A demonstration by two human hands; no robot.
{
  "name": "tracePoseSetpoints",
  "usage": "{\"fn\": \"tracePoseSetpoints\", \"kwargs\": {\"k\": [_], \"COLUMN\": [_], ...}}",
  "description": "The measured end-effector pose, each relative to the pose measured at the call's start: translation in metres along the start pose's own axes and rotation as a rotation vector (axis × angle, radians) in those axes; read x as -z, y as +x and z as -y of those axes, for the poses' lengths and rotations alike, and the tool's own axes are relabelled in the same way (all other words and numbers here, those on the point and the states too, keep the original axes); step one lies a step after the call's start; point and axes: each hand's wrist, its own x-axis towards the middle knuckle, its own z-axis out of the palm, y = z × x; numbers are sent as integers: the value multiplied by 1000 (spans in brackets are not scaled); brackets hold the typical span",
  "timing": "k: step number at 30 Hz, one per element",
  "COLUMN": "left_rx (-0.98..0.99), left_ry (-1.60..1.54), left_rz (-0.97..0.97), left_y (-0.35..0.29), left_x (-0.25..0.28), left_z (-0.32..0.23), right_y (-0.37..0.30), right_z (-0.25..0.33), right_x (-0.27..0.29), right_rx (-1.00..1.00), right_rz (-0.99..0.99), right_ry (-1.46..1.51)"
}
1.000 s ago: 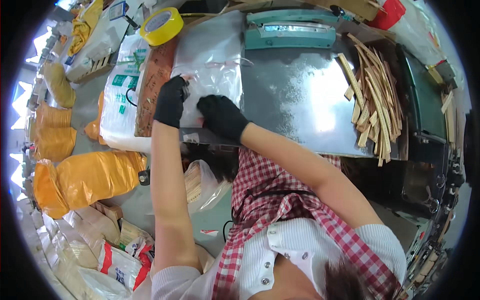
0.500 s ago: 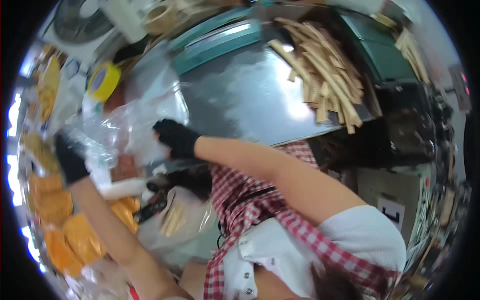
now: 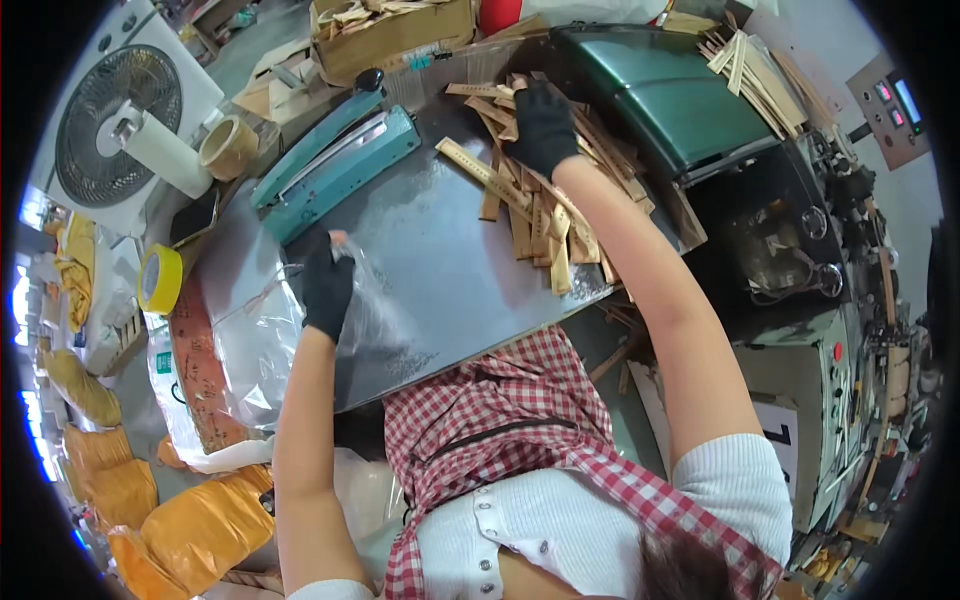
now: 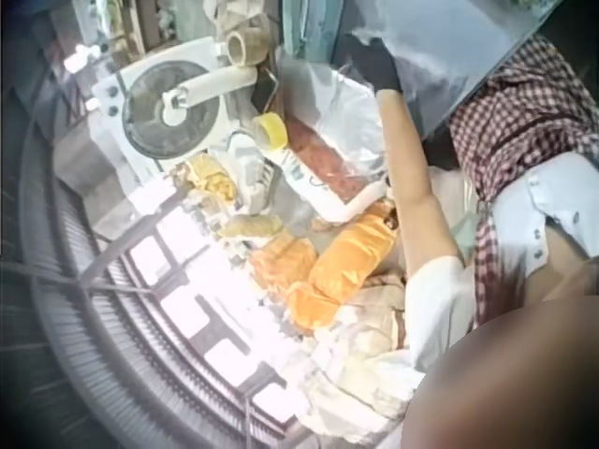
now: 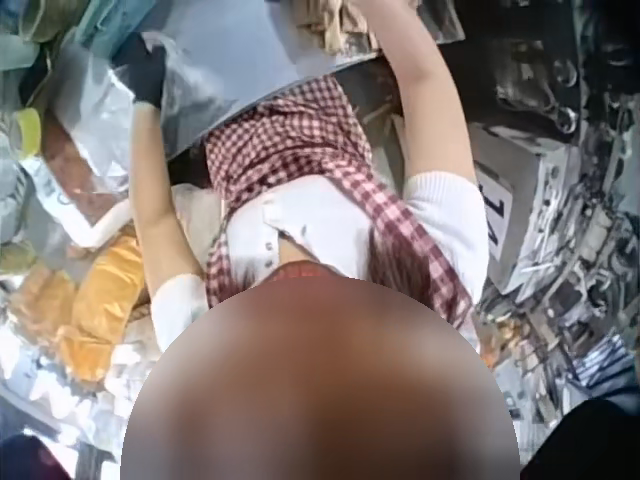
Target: Bundling wooden sticks and sealing them in plastic bags at a packaging station.
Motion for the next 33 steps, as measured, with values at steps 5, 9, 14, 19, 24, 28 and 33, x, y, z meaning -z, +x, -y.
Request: {"fn": "tracePoseSetpoints", "kwargs": {"k": [5, 9, 14, 19, 24, 28, 33], "left_rx": [-25, -25, -214, -75, 214, 262, 342], "left_ry": [987, 1048, 334, 207, -269, -51, -129], "left_rz": [-46, -119, -74, -154, -296, -448, -434], "left_y": [27, 27, 51, 96, 126, 134, 146], "left_x": [18, 4, -140, -220, -242, -279, -293], "left_z": [29, -72, -129, -84, -126, -150, -152], "right_y": [32, 55, 98, 86, 52, -6, -27], "right_z": [-51, 0, -57, 15, -12, -91, -121], "right_x": [-32, -16, -59, -29, 17, -8, -29], "right_rx": [-207, -108, -123, 308, -41, -442, -643], "right_rz": [289, 58, 430, -234, -423, -40, 185], "right_ry": [-147, 244, -129, -6, 295, 245, 232]}}
